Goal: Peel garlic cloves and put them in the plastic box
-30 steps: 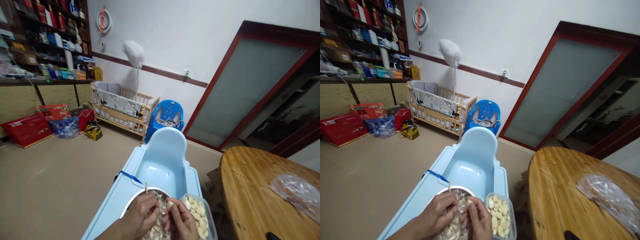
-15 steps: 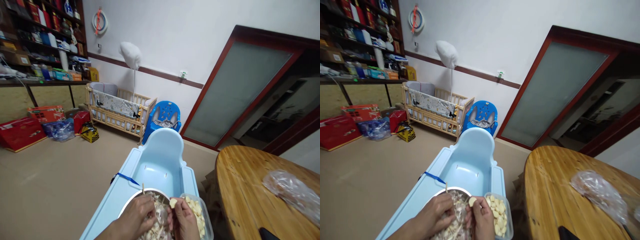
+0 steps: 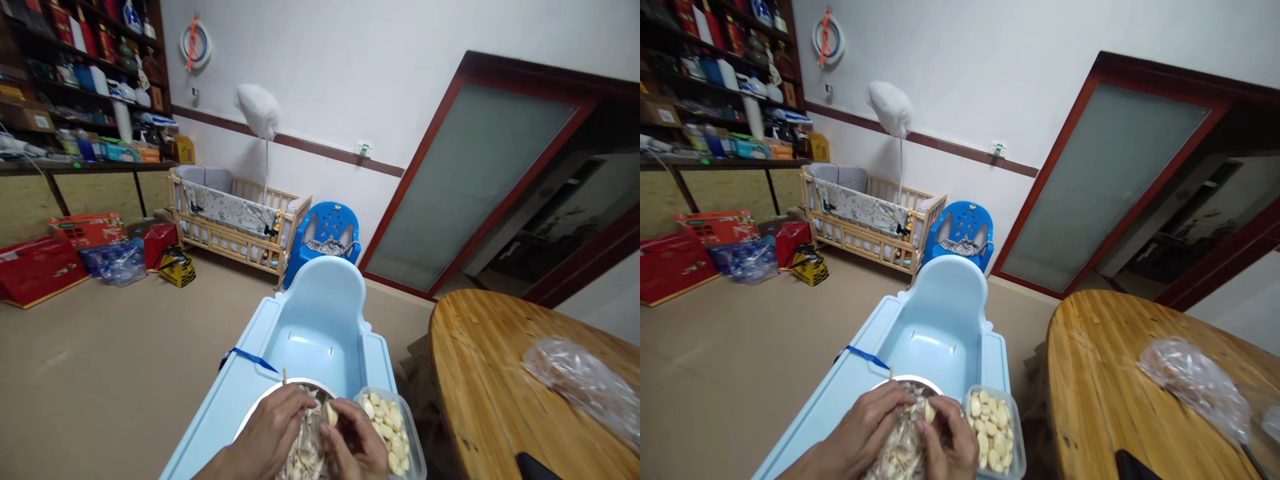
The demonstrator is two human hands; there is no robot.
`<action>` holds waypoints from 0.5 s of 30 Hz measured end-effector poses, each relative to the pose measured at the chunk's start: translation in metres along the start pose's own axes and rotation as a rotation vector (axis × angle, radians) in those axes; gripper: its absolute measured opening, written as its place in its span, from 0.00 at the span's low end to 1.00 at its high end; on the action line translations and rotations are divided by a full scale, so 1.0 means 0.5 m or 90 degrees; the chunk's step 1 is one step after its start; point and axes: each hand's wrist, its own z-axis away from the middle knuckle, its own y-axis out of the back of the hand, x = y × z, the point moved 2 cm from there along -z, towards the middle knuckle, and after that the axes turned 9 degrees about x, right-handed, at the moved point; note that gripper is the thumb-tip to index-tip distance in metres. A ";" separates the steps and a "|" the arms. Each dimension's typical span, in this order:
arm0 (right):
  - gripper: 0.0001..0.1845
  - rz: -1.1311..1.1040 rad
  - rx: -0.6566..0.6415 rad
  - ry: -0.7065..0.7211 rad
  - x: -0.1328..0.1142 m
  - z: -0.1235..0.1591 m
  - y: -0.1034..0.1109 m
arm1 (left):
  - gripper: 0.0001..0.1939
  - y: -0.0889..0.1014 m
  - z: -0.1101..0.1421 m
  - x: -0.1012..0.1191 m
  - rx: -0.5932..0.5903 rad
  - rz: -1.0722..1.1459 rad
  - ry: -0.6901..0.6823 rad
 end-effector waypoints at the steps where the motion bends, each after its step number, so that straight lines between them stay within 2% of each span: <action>1: 0.13 0.020 0.019 -0.005 -0.003 -0.005 0.008 | 0.16 0.001 -0.001 0.001 0.005 -0.002 -0.002; 4: 0.17 0.109 0.101 -0.026 -0.019 -0.032 0.056 | 0.15 0.006 -0.002 0.003 0.024 -0.012 -0.009; 6: 0.20 0.170 0.127 -0.055 -0.026 -0.058 0.099 | 0.15 0.009 -0.002 0.005 0.038 -0.015 -0.014; 10: 0.26 0.272 0.105 -0.126 -0.017 -0.101 0.171 | 0.14 0.014 0.000 0.006 0.068 -0.004 -0.025; 13: 0.28 0.343 0.052 -0.175 0.003 -0.113 0.194 | 0.14 0.017 0.000 0.009 0.095 0.001 -0.039; 15: 0.29 0.362 0.049 -0.191 0.013 -0.113 0.200 | 0.14 0.019 0.000 0.011 0.114 0.003 -0.053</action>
